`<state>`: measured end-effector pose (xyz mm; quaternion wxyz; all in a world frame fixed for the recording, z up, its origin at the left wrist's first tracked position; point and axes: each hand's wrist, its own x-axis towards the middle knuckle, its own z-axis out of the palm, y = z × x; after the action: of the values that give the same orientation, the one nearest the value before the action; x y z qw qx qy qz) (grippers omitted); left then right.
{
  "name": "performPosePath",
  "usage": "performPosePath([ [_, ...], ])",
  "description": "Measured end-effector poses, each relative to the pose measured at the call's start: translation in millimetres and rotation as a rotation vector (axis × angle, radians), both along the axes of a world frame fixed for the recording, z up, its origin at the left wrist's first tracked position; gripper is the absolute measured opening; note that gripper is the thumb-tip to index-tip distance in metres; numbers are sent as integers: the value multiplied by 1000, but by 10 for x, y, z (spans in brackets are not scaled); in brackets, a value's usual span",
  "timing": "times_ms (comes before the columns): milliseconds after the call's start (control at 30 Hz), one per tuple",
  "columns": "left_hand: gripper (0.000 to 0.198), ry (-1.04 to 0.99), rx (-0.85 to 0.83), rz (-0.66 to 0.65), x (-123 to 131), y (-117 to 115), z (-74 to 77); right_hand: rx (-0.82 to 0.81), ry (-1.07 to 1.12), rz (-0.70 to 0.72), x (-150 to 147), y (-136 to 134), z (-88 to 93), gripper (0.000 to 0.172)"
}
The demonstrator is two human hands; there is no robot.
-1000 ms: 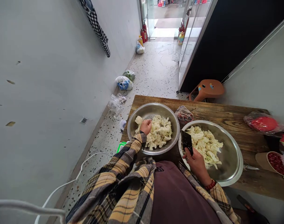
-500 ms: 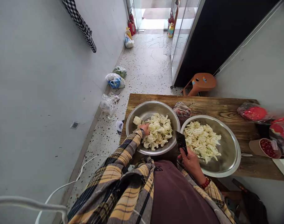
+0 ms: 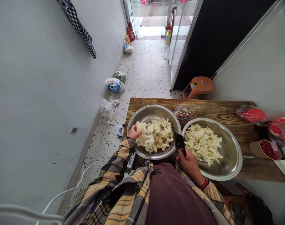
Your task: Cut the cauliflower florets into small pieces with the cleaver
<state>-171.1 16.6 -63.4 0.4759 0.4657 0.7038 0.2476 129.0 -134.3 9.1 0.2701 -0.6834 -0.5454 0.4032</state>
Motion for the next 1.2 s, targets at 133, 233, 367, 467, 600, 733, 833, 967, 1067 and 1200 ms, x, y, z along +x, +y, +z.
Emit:
performPosePath([
  [133,63,-337,-60,111,60,-134,284,27,28,59,-74,96,62,40],
  [233,71,-753,-114,149,205,-273,512,91,19,109,-141,173,171,41],
  [367,68,-954,-104,148,469,-453,724,182,-12,165,-250,266,317,40],
  [467,72,-993,-60,172,631,-551,845,251,-29,187,-307,312,366,37],
  [600,80,-1060,5,133,744,-637,1039,439,-108,255,-303,303,384,32],
  [733,76,-1025,10,61,823,-706,1181,567,-177,392,-268,260,433,53],
  [833,70,-994,-8,48,912,-757,1193,591,-222,383,-261,263,469,64],
  [967,67,-964,-25,77,1042,-812,1184,610,-243,351,-242,299,455,63],
  [1067,73,-895,20,146,1101,-841,1208,599,-260,350,-223,305,438,62],
  [1200,80,-796,42,185,1129,-864,1248,600,-309,351,-229,287,477,55],
])
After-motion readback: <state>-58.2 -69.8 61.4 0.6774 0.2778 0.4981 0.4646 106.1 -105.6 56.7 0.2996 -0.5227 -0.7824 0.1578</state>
